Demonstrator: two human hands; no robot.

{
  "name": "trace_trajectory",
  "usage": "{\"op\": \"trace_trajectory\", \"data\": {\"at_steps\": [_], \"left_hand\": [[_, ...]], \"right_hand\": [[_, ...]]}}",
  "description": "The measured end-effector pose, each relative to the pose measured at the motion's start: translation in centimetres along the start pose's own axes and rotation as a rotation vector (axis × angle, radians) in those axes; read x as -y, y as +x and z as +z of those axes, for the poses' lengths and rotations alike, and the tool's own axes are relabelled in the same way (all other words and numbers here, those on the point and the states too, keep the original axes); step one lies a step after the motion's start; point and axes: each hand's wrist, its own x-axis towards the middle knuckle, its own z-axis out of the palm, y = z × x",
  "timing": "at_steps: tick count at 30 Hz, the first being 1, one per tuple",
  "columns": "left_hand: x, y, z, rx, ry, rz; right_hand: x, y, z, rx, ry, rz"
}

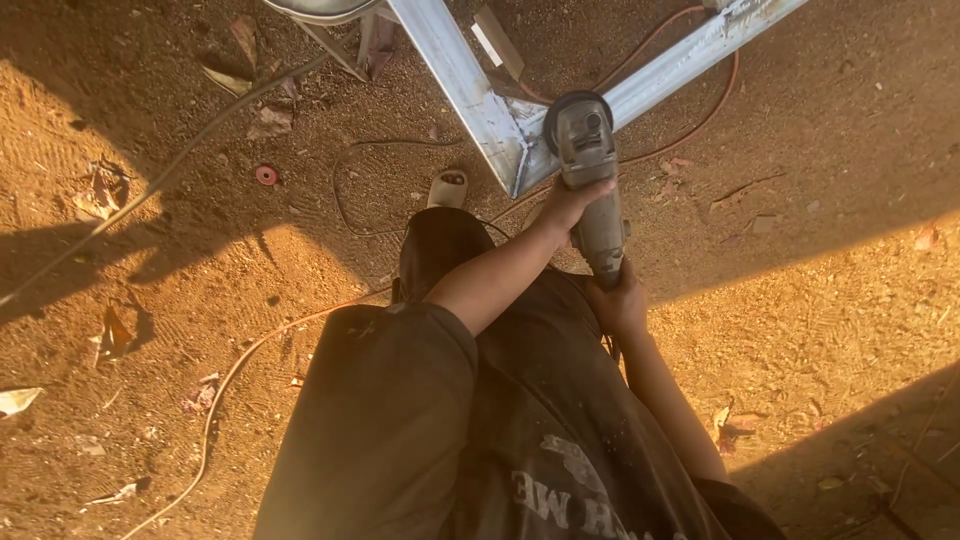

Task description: Using a handheld angle grinder to smooth out weld joints on a metal frame structure.

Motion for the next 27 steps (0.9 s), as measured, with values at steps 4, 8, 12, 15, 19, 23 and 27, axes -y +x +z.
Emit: {"op": "trace_trajectory", "data": {"at_steps": [4, 8, 12, 15, 19, 23, 27], "left_hand": [[0.2, 0.8, -0.4, 0.057, 0.056, 0.002], [-2.5, -0.9, -1.9, 0.106, 0.028, -0.015], [-3.3, -1.2, -3.2, 0.054, -0.009, -0.014], [-1.3, 1.1, -3.4, 0.105, 0.009, -0.002], [-5.5, -2.1, -3.8, 0.073, 0.01, -0.022], [-8.8, -4.6, -3.3, 0.006, -0.001, -0.012], [-5.0, 0.6, -4.4, 0.029, 0.06, -0.019]], "right_hand": [[1.5, -1.1, 1.2, -0.076, 0.091, 0.042], [5.0, -2.7, 1.6, -0.026, 0.015, 0.041], [5.9, -2.6, 3.0, -0.031, -0.028, 0.049], [6.4, -3.0, 3.1, -0.071, 0.047, 0.092], [7.9, -3.0, 3.1, -0.025, -0.025, 0.067], [9.0, -2.7, 3.5, -0.012, -0.016, 0.008], [9.4, -2.7, 3.8, -0.092, 0.035, -0.02]]}}
